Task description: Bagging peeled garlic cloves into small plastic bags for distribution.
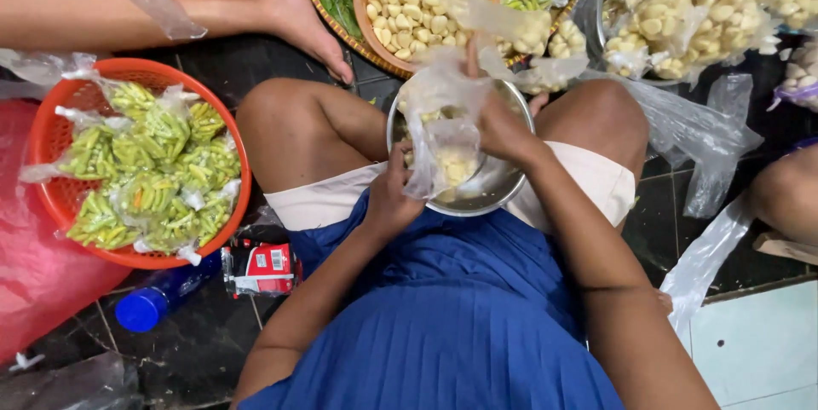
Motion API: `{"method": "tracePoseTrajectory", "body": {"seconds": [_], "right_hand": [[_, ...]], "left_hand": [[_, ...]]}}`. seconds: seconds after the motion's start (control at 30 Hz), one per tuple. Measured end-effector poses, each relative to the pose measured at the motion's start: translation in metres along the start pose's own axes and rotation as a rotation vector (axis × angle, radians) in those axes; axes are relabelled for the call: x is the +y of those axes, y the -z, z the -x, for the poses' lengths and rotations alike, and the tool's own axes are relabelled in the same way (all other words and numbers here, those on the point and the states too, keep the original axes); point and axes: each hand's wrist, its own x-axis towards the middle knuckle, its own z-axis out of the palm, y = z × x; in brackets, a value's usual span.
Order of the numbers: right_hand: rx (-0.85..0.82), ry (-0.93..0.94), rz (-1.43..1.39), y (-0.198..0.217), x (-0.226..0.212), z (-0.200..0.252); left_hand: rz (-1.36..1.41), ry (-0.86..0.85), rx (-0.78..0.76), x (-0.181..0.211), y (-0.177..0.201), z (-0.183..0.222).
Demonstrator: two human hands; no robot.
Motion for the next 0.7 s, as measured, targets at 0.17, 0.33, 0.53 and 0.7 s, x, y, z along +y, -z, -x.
{"method": "tracePoseTrajectory", "body": {"seconds": [0.17,0.33,0.53,0.7], "right_hand": [[0.093,0.243,-0.342,-0.021,0.021,-0.019],[0.294,0.127,0.015,0.034,0.095,0.027],[0.92,0.179,-0.594,0.118,0.063,0.052],[0.747,-0.406,-0.337,0.12,0.082,0.002]], "left_hand": [[-0.097,-0.129,0.041,0.026,-0.003,-0.006],[0.05,-0.21,-0.152,0.031,0.008,0.001],[0.016,-0.252,-0.167,0.033,0.013,-0.001],[-0.151,-0.252,-0.035,0.038,0.012,-0.005]]}}
